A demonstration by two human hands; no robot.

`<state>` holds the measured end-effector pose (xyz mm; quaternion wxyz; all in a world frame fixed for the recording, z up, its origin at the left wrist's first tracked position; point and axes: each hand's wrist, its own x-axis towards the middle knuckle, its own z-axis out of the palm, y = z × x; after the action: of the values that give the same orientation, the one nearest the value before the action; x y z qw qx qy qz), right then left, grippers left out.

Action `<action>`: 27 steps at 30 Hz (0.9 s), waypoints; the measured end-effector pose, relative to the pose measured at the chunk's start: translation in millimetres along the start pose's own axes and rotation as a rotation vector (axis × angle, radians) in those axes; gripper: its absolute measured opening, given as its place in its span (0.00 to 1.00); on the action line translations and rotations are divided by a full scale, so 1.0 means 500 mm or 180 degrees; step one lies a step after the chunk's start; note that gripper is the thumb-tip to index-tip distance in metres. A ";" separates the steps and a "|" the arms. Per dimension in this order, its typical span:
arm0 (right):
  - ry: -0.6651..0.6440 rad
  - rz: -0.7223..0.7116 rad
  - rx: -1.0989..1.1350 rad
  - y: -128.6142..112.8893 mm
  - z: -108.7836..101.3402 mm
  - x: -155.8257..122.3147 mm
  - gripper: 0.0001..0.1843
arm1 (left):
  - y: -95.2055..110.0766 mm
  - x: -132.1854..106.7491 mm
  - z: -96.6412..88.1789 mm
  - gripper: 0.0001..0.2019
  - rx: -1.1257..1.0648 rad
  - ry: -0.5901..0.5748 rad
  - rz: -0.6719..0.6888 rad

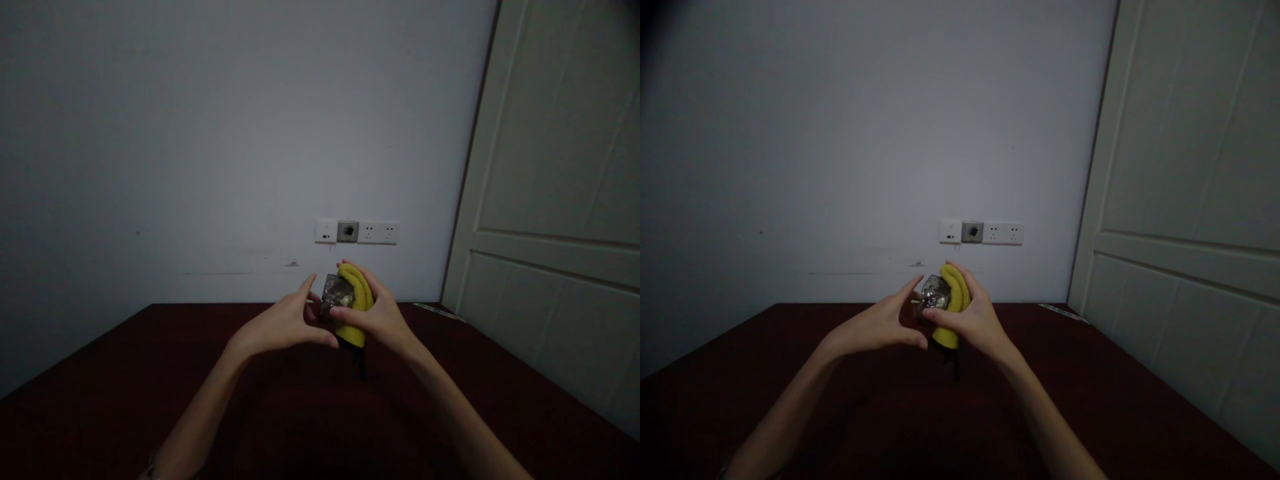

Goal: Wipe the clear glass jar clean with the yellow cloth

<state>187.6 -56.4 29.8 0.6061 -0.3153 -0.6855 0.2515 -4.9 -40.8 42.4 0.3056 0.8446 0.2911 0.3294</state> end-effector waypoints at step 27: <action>-0.0094 0.0260 0.0475 -0.059 0.007 -0.011 0.32 | 0.056 0.000 0.006 0.48 -0.0367 -0.0090 0.0350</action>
<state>180.7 -80.3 47.1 0.6070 -0.2932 -0.6603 0.3311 5.5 -59.8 60.6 0.3392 0.8449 0.2205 0.3500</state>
